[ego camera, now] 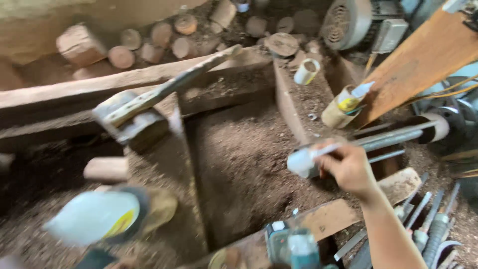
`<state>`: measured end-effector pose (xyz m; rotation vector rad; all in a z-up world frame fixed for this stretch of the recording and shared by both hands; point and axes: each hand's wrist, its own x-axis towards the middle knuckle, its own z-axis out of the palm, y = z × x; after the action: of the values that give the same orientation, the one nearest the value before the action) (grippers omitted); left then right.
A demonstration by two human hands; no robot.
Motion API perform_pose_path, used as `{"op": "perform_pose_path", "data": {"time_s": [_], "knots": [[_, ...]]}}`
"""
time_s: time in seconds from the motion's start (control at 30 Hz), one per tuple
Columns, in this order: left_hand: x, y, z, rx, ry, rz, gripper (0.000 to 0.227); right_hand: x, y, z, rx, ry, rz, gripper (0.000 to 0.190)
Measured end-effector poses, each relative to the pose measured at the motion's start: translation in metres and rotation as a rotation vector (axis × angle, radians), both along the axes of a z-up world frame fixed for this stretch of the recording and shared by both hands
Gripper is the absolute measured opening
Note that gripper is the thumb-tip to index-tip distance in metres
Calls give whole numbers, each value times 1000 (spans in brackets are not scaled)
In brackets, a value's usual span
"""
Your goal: The person walks through a cluttered woodturning workshop, picks up a plastic bag, then sits on the floor and handles a pair of scissors. They repeatedly pour liquid from a white plastic bottle into a small bottle and set the filled bottle on a wooden block.
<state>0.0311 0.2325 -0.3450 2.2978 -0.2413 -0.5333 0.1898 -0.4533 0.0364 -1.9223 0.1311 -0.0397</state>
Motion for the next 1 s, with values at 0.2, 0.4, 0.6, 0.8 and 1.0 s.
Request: {"op": "perform_pose_path", "data": {"time_s": [0.2,0.4,0.6,0.8,1.0], "knots": [[-2,-251,313,-381,-443,152,80,-116,121,3,142,26,286,19],[-4,-254,363,-469,-394,-115,73,-185,197,-16,99,-17,389,22],[-26,-226,353,-378,-425,-190,47,-183,194,-26,211,374,435,29],[-51,-226,330,-222,-516,-311,35,-177,224,-10,-159,633,906,28],[-67,-240,302,-118,-626,-254,31,-173,243,1,-522,478,1121,31]]}}
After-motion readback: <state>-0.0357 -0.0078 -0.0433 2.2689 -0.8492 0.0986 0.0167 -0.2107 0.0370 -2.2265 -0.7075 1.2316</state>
